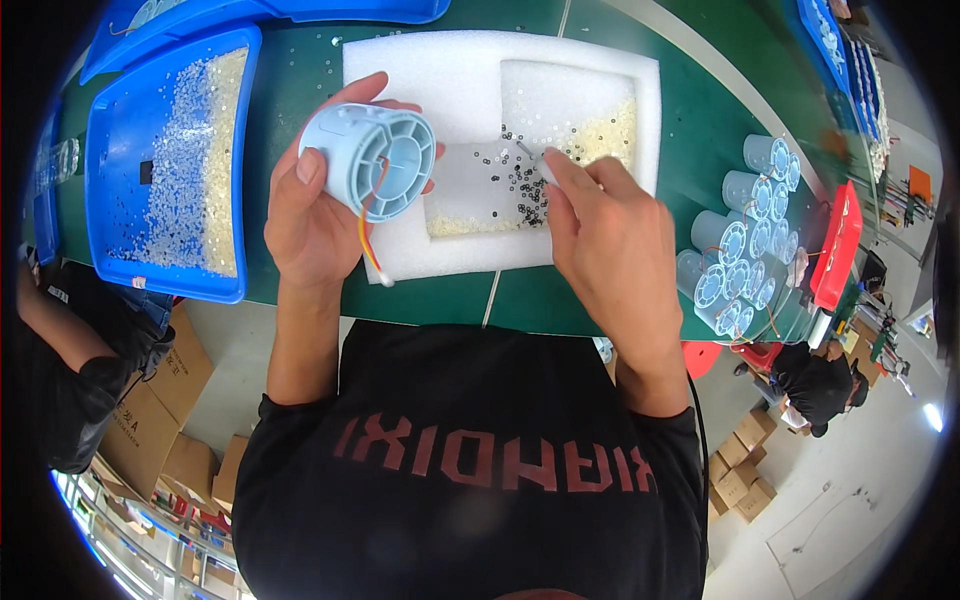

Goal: Assembling small electronic components on a production line using specialized hand tools.

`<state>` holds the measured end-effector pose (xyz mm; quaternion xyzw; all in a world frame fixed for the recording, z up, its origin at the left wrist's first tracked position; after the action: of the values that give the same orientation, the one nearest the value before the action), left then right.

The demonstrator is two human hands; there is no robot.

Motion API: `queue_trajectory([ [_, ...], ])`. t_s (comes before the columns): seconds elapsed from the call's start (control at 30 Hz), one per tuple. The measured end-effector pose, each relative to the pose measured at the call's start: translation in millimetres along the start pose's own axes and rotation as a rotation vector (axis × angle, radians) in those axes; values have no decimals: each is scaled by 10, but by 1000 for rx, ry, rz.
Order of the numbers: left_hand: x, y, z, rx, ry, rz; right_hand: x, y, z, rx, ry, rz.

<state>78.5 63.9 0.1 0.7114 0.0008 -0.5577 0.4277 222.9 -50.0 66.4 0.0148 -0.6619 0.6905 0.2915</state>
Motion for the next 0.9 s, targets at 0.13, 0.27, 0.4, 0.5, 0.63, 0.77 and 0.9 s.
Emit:
queue_trajectory([
  [0.13,-67,-21,18,-28,72,-85,97,-6,-51,-9,-68,221],
  [0.27,-90,3,66,-109,101,-115,-119,37,73,8,-17,-76],
  [0.4,-127,124,91,-169,118,-97,4,-123,283,-161,-140,-398],
  [0.5,-46,115,97,-169,111,-51,84,-276,363,-272,-180,-463],
  [0.63,10,197,54,-250,85,42,72,-338,408,-258,-118,-604],
  [0.77,37,264,47,-258,76,47,84,-336,409,-226,-127,-583],
  [0.9,-21,157,55,-339,129,-39,-159,-297,376,-253,-81,-492],
])
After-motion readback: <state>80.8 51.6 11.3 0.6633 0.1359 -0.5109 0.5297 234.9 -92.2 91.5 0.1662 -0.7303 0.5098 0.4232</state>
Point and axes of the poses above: each hand's wrist, its own z-axis away from the middle knuckle, its own y-axis out of the palm, x = y × z, the point moved 10 cm from there along -z, towards the middle knuckle, and after that the axes turned 5 degrees about x, right-handed, at the moved point
